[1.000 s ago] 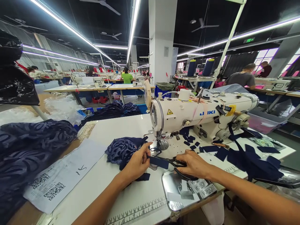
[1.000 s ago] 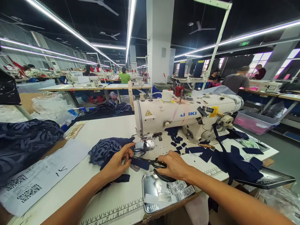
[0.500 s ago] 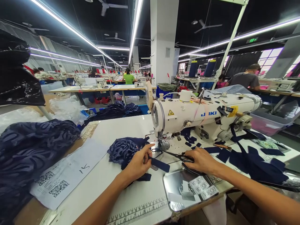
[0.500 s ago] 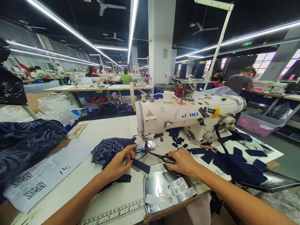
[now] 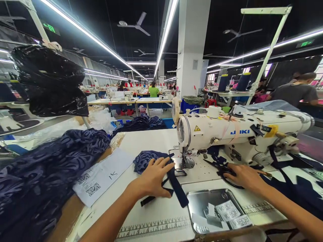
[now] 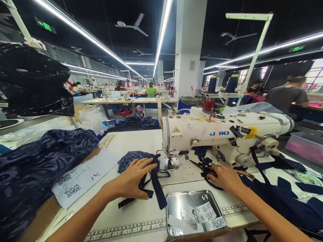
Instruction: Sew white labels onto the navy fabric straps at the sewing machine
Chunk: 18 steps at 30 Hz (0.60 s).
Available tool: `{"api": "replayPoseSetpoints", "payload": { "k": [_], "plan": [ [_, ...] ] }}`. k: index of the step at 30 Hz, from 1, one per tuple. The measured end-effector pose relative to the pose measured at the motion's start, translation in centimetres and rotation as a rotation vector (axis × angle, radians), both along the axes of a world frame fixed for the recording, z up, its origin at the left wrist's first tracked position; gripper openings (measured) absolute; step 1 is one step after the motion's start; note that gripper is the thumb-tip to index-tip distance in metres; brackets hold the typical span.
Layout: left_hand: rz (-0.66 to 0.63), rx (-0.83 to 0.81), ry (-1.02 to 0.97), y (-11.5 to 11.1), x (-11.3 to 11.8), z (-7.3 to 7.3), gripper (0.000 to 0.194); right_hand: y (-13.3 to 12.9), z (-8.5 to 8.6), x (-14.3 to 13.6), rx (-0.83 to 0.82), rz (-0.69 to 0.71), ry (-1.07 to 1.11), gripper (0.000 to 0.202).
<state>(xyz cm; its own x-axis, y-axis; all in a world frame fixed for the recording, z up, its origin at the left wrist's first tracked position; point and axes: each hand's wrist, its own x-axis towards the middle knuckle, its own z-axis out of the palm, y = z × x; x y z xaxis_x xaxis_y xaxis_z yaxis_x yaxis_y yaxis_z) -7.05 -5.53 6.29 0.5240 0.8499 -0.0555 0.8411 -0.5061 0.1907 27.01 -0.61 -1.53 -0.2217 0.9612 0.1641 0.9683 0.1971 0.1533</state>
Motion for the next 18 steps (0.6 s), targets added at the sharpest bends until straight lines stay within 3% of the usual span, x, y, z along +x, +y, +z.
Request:
{"api": "replayPoseSetpoints", "payload": {
  "k": [3,7,18],
  "plan": [
    [0.118,-0.044,0.052,0.0,-1.5,0.2,0.093,-0.4,0.1,0.0,0.149,0.037,-0.090,0.018],
    [0.154,-0.020,0.038,-0.5,-2.5,-0.7,0.086,-1.6,0.9,-0.5,0.240,0.126,-0.061,0.018],
    [0.157,0.058,-0.033,-2.6,-3.4,-2.3,0.074,-4.4,2.1,-5.3,-0.042,0.272,0.344,0.017]
  ]
}}
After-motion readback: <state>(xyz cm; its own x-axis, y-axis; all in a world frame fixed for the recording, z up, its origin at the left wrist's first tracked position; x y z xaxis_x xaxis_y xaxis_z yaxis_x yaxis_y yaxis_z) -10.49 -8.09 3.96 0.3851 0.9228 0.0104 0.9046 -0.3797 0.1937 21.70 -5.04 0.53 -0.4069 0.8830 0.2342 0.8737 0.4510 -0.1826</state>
